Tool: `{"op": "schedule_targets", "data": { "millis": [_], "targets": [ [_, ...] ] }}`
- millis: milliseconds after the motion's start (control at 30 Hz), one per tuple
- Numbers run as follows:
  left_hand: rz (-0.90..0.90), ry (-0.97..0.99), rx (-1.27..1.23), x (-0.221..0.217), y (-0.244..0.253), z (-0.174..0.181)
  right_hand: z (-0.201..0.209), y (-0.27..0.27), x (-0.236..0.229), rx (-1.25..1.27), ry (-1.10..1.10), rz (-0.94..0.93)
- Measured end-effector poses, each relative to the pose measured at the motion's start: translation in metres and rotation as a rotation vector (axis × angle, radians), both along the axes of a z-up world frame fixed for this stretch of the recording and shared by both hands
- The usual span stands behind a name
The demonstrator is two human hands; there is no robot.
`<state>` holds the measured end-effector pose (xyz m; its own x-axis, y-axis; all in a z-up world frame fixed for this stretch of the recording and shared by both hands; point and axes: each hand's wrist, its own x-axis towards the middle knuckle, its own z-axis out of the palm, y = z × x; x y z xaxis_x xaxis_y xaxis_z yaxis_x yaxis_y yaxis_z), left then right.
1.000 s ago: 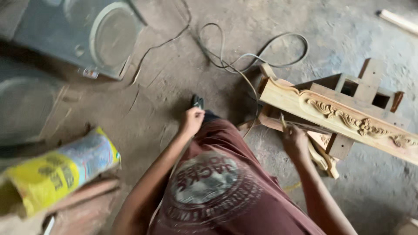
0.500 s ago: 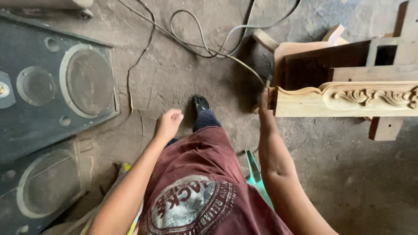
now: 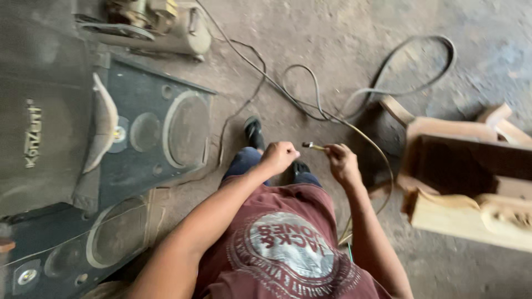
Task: The person sands a decorative wooden carving by hand, then applies varnish to multiple wooden furniture components using a brush and a container of liquid.
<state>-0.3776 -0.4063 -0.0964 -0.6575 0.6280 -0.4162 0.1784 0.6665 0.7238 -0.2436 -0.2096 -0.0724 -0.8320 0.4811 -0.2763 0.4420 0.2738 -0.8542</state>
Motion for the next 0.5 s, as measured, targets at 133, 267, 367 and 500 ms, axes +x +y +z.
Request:
{"op": "schedule_targets", "data": {
  "millis": [133,267,367,500],
  "targets": [
    [0.06,0.14,0.03,-0.073,-0.002,-0.009,0.022,0.015,-0.086,0.143,0.071,0.086],
    [0.307,0.164,0.244,-0.191,0.01,-0.045,0.044,0.015,-0.214,0.388,-0.08,0.254],
    [0.349,0.129,0.432,-0.287,0.016,-0.067,0.025,0.006,-0.327,0.335,-0.009,0.336],
    [0.417,0.004,0.235,-0.414,0.011,-0.107,-0.032,-0.012,-0.479,0.319,-0.258,0.576]
  ]
}}
